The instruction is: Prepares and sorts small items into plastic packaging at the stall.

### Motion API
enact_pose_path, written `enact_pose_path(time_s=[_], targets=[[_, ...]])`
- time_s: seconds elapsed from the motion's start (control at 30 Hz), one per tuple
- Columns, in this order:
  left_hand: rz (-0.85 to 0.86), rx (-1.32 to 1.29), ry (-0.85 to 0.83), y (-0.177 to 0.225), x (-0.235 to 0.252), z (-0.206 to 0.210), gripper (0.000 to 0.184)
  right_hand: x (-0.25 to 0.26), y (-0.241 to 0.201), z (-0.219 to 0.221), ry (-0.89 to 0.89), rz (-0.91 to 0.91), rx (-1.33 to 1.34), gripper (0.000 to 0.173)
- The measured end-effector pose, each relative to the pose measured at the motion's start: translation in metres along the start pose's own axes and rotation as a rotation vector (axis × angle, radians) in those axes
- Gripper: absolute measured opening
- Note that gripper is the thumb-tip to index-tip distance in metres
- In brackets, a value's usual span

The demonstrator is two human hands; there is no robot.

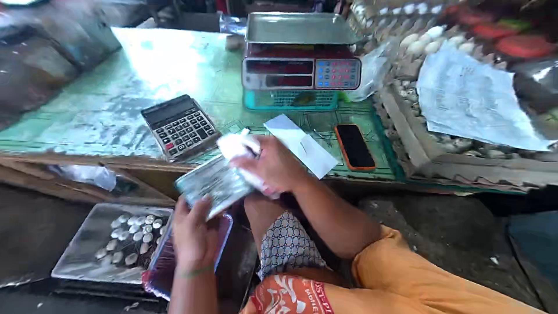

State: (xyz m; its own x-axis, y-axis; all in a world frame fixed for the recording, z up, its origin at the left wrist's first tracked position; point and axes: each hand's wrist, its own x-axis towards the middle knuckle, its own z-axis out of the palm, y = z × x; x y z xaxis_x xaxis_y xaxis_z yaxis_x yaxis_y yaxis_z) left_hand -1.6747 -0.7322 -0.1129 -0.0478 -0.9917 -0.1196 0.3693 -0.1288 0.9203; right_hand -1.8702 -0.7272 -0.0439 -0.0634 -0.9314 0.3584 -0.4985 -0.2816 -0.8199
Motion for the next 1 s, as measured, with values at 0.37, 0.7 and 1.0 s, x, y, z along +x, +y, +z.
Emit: enact_pose_path(time_s=[0.37, 0.7, 1.0], targets=[[0.757, 1.112, -0.475, -0.079, -0.075, -0.005, 0.023, -0.003, 0.039, -0.079, 0.187, 0.001, -0.348, 0.046], [-0.166, 0.952, -0.858, -0.059, -0.158, -0.143, 0.037, -0.079, 0.061, 0.123, -1.221, 0.358, 0.494, 0.036], [-0.327, 0.713, 0.364, -0.140, 0.024, -0.316, 0.029, -0.132, 0.056, 0.175, -1.589, 0.343, 0.514, 0.014]])
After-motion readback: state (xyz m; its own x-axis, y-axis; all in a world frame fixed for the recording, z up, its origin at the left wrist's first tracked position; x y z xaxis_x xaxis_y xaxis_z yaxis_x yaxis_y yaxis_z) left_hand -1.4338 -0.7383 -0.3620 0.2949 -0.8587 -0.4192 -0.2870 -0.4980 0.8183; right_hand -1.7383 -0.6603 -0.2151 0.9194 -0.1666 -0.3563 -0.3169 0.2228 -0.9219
